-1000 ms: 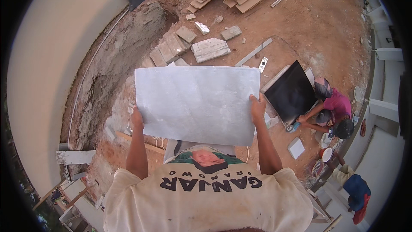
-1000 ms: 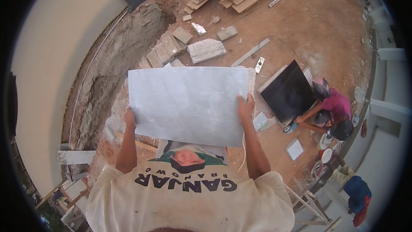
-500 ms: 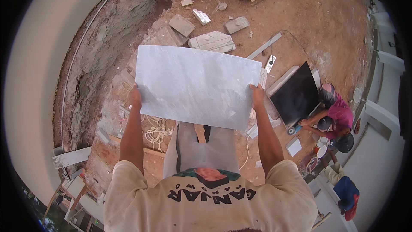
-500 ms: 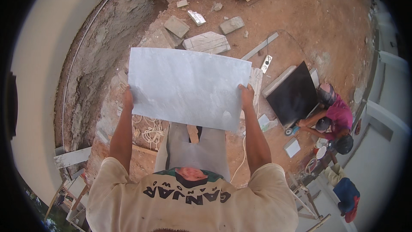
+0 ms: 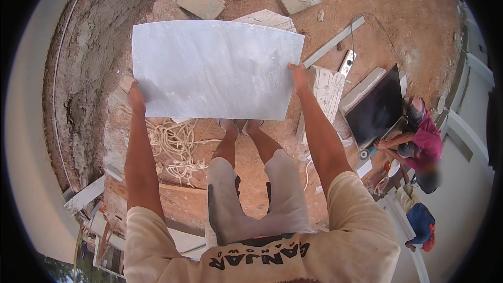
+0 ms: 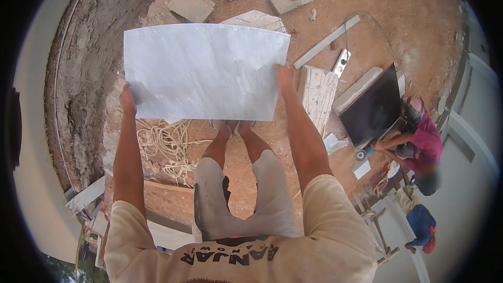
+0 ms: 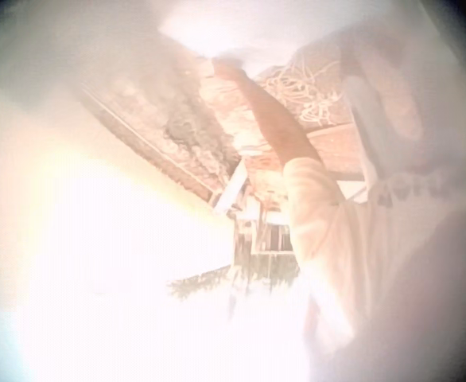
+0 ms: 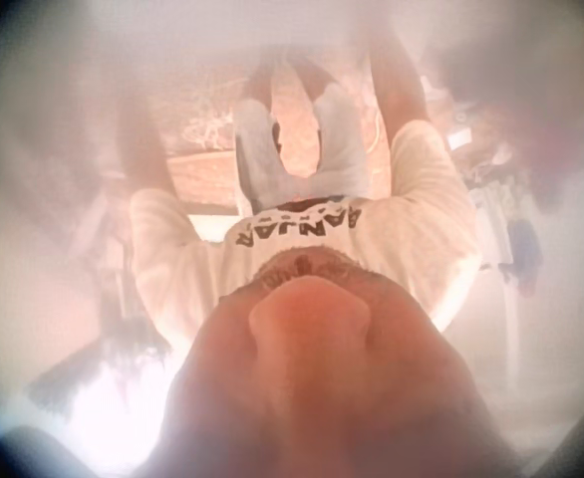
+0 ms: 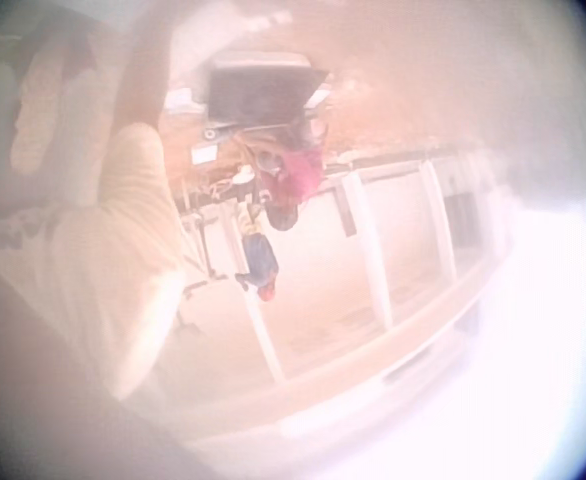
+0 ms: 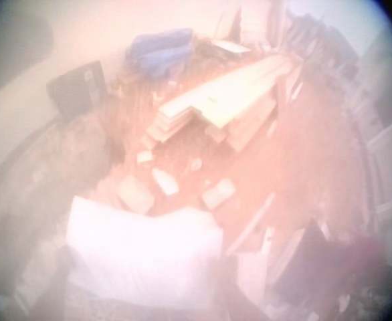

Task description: The person measures and marks a large floor tile using a metal ruler and a pen, then carries the tile to an outdoor area where another person cuts it with a wet saw. The person returns to the indoor area to continue the tiling process.

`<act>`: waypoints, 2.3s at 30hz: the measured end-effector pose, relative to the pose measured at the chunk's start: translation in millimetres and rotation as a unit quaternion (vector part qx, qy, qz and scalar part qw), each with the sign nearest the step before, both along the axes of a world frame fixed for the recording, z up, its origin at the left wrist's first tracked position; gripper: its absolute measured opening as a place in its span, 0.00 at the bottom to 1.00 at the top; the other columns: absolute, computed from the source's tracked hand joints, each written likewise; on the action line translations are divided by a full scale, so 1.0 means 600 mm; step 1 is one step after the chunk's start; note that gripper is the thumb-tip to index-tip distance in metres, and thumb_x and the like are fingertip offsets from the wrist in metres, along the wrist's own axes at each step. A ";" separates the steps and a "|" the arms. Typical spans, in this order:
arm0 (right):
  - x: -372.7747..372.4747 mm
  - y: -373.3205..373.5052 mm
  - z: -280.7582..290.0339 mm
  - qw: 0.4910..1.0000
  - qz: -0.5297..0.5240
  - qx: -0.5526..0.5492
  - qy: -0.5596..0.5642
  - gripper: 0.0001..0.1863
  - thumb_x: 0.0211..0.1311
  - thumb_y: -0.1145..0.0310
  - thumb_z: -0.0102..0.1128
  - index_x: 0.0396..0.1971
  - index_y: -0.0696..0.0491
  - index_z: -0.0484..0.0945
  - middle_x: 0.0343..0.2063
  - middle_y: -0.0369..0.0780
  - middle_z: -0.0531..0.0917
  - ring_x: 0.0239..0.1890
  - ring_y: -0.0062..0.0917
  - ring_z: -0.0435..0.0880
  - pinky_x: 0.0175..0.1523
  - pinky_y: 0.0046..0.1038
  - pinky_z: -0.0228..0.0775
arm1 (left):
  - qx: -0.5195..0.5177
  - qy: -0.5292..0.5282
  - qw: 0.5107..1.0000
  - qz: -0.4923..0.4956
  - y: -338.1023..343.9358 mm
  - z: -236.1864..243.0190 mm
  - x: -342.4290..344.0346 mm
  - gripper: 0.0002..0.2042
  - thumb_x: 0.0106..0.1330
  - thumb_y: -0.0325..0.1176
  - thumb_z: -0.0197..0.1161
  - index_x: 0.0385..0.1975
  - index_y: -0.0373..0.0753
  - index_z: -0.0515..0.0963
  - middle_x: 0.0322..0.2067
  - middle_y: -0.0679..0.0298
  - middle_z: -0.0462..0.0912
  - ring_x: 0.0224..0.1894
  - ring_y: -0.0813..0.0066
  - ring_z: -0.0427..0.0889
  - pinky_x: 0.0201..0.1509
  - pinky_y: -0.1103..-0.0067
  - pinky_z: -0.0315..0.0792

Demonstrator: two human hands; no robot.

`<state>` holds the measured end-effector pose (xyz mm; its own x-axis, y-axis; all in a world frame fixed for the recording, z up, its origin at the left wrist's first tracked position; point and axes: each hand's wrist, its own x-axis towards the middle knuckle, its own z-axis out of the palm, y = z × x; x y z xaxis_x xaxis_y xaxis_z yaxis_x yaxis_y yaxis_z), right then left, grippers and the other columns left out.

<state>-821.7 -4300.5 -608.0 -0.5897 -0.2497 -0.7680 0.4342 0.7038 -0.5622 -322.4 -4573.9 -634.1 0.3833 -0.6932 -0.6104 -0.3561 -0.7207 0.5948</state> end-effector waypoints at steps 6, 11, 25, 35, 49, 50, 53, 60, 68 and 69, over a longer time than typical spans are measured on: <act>-0.011 -0.031 -0.133 1.000 0.014 -0.005 -0.011 0.19 0.61 0.65 0.55 0.51 0.58 0.75 0.44 0.41 0.80 0.45 0.29 0.77 0.52 0.35 0.68 | -0.009 0.015 1.000 0.008 -0.009 -0.092 0.013 0.27 0.67 0.49 0.57 0.51 0.27 0.76 0.49 0.55 0.79 0.49 0.65 0.77 0.58 0.74 0.67; -0.006 -0.061 -0.169 1.000 0.025 0.002 -0.012 0.21 0.61 0.65 0.55 0.52 0.60 0.74 0.44 0.43 0.80 0.46 0.29 0.76 0.52 0.35 0.67 | 0.002 0.027 0.999 0.027 -0.002 -0.115 0.031 0.28 0.68 0.50 0.56 0.53 0.28 0.74 0.51 0.55 0.78 0.52 0.64 0.76 0.60 0.73 0.65; -0.024 -0.071 -0.240 0.997 0.078 -0.007 -0.001 0.25 0.60 0.65 0.59 0.55 0.62 0.71 0.46 0.45 0.81 0.46 0.31 0.79 0.53 0.33 0.69 | -0.039 -0.055 0.995 -0.074 0.017 -0.095 0.017 0.29 0.71 0.51 0.47 0.53 0.25 0.74 0.47 0.49 0.80 0.49 0.59 0.77 0.55 0.70 0.68; -0.034 -0.071 -0.309 0.986 0.155 0.031 0.043 0.42 0.53 0.64 0.62 0.67 0.62 0.55 0.63 0.54 0.66 0.66 0.40 0.65 0.68 0.33 0.58 | -0.095 -0.040 0.985 -0.141 0.034 -0.068 0.006 0.30 0.72 0.53 0.46 0.52 0.25 0.74 0.47 0.49 0.80 0.49 0.60 0.76 0.55 0.69 0.68; 0.108 0.103 -0.108 0.959 0.274 0.075 -0.022 0.29 0.58 0.63 0.56 0.61 0.55 0.69 0.51 0.52 0.79 0.56 0.41 0.77 0.62 0.36 0.67 | -0.026 -0.130 0.959 -0.251 0.024 -0.036 0.038 0.35 0.68 0.58 0.49 0.55 0.25 0.71 0.49 0.42 0.78 0.51 0.48 0.77 0.57 0.62 0.69; 0.095 0.190 -0.137 0.972 0.222 0.076 0.010 0.29 0.58 0.63 0.56 0.61 0.55 0.69 0.50 0.52 0.80 0.55 0.41 0.78 0.61 0.36 0.68 | -0.007 -0.167 0.939 -0.301 0.037 -0.046 -0.044 0.35 0.67 0.58 0.50 0.54 0.25 0.72 0.48 0.42 0.78 0.50 0.47 0.77 0.56 0.61 0.69; 0.138 0.239 0.027 0.957 0.206 0.184 -0.084 0.30 0.56 0.60 0.56 0.59 0.56 0.70 0.53 0.55 0.77 0.57 0.44 0.76 0.62 0.37 0.67 | 0.012 -0.352 0.876 -0.331 0.078 0.021 -0.002 0.33 0.64 0.56 0.54 0.50 0.24 0.75 0.47 0.39 0.79 0.50 0.43 0.78 0.56 0.59 0.69; 0.180 0.475 0.334 0.957 0.138 0.254 -0.002 0.24 0.54 0.62 0.55 0.49 0.60 0.77 0.51 0.55 0.78 0.56 0.44 0.77 0.61 0.39 0.68 | 0.029 -0.114 0.870 -0.478 0.265 0.223 -0.107 0.17 0.62 0.42 0.62 0.30 0.29 0.78 0.26 0.51 0.81 0.30 0.58 0.79 0.39 0.66 0.71; 0.307 0.626 0.516 0.952 0.199 0.229 0.027 0.24 0.55 0.60 0.53 0.49 0.58 0.78 0.52 0.55 0.77 0.56 0.45 0.77 0.60 0.38 0.69 | -0.031 0.098 0.738 -0.667 0.391 0.489 -0.261 0.18 0.64 0.38 0.59 0.18 0.29 0.74 0.15 0.60 0.74 0.22 0.72 0.69 0.31 0.70 0.65; 0.325 0.625 0.543 0.964 0.142 0.226 0.009 0.25 0.56 0.60 0.53 0.50 0.59 0.77 0.52 0.56 0.77 0.56 0.45 0.77 0.60 0.38 0.69 | -0.028 0.091 0.727 -0.680 0.385 0.518 -0.270 0.17 0.64 0.38 0.59 0.18 0.29 0.74 0.15 0.60 0.74 0.22 0.72 0.69 0.31 0.70 0.66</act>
<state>-626.8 -3925.4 -282.1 -0.5612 -0.0456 -0.8264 0.1810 0.9676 -0.1763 -484.4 -4342.9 -323.5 -0.7632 -0.3812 -0.5217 -0.6287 0.2514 0.7359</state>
